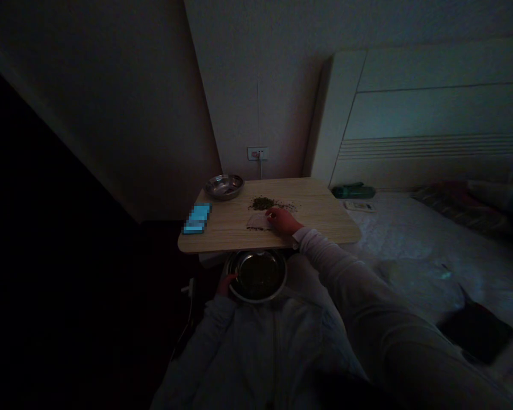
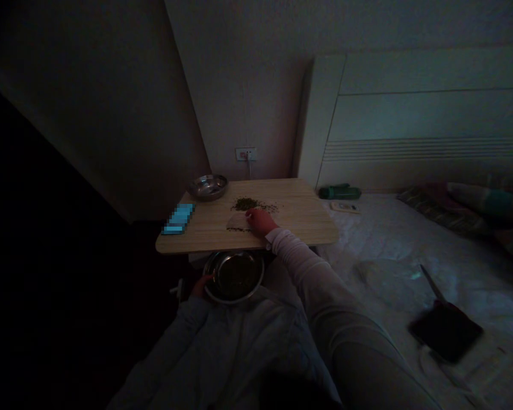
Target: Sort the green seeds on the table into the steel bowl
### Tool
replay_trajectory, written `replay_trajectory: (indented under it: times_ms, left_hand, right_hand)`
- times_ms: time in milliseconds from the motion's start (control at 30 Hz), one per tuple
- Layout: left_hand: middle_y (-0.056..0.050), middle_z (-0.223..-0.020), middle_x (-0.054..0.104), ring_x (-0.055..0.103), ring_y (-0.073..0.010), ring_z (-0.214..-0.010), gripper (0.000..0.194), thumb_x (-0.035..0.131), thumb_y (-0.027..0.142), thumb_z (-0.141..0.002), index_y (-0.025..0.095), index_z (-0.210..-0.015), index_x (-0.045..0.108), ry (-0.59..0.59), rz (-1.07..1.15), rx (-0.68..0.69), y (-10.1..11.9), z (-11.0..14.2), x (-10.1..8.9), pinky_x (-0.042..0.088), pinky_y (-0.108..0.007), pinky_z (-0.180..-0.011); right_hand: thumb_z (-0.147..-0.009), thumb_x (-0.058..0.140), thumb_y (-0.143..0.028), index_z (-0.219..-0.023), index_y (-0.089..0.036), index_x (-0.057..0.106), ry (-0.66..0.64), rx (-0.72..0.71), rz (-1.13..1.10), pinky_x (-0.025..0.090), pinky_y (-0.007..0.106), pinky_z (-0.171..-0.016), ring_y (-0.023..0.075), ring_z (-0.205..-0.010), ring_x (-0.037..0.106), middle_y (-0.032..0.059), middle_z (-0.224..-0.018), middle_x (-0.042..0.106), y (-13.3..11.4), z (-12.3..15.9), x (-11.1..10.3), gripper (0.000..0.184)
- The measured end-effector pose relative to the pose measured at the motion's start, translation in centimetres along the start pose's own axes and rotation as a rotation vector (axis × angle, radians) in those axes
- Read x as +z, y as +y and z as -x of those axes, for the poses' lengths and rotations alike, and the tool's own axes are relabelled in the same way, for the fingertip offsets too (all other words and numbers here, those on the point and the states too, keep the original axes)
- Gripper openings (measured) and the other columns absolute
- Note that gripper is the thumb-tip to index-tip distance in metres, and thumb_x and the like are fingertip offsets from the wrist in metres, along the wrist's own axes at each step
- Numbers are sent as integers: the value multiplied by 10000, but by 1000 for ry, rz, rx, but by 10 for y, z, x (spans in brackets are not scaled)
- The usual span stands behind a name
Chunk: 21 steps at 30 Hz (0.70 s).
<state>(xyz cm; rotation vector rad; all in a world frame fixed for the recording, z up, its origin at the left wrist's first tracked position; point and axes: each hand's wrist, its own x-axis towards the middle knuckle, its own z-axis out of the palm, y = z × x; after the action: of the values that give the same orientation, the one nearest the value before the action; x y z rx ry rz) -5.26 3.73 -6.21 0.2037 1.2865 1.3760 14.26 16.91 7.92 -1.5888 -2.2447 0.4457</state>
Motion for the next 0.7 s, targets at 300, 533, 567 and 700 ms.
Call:
replay_trajectory:
  times_ms: [300, 533, 567, 700]
  left_hand:
    - [-29, -431, 583, 636, -322, -933, 227, 612, 50, -518, 239, -412, 545, 35, 10, -139, 6, 11, 7, 471, -421, -859]
    - [-33, -434, 590, 663, -297, -831, 202, 619, 81, -530, 226, -410, 545, 35, 23, -146, 6, 12, 11, 493, -397, -807]
    - [-36, -446, 599, 665, -296, -814, 187, 623, 86, -527, 222, -420, 551, 29, 20, -152, 5, 11, 10, 496, -400, -795]
    - [-42, -490, 624, 667, -297, -784, 114, 643, 108, -515, 204, -487, 587, 2, 28, -142, -1, 5, 5, 506, -412, -754]
  right_hand:
    - [-816, 474, -193, -1007, -147, 594, 126, 5, -237, 442, 249, -725, 126, -757, 580, 56, -886, 659, 26, 9, -11, 230]
    - [-797, 469, -218, -974, -146, 587, 213, 151, -236, 436, 260, -671, 137, -697, 573, 58, -831, 651, 63, 48, -25, 224]
    - [-795, 471, -220, -973, -143, 588, 207, 173, -217, 435, 263, -666, 142, -697, 575, 63, -830, 653, 65, 55, -26, 226]
    - [-795, 470, -227, -939, -152, 599, 191, 222, -164, 430, 264, -656, 152, -695, 587, 60, -789, 660, 66, 76, -27, 207]
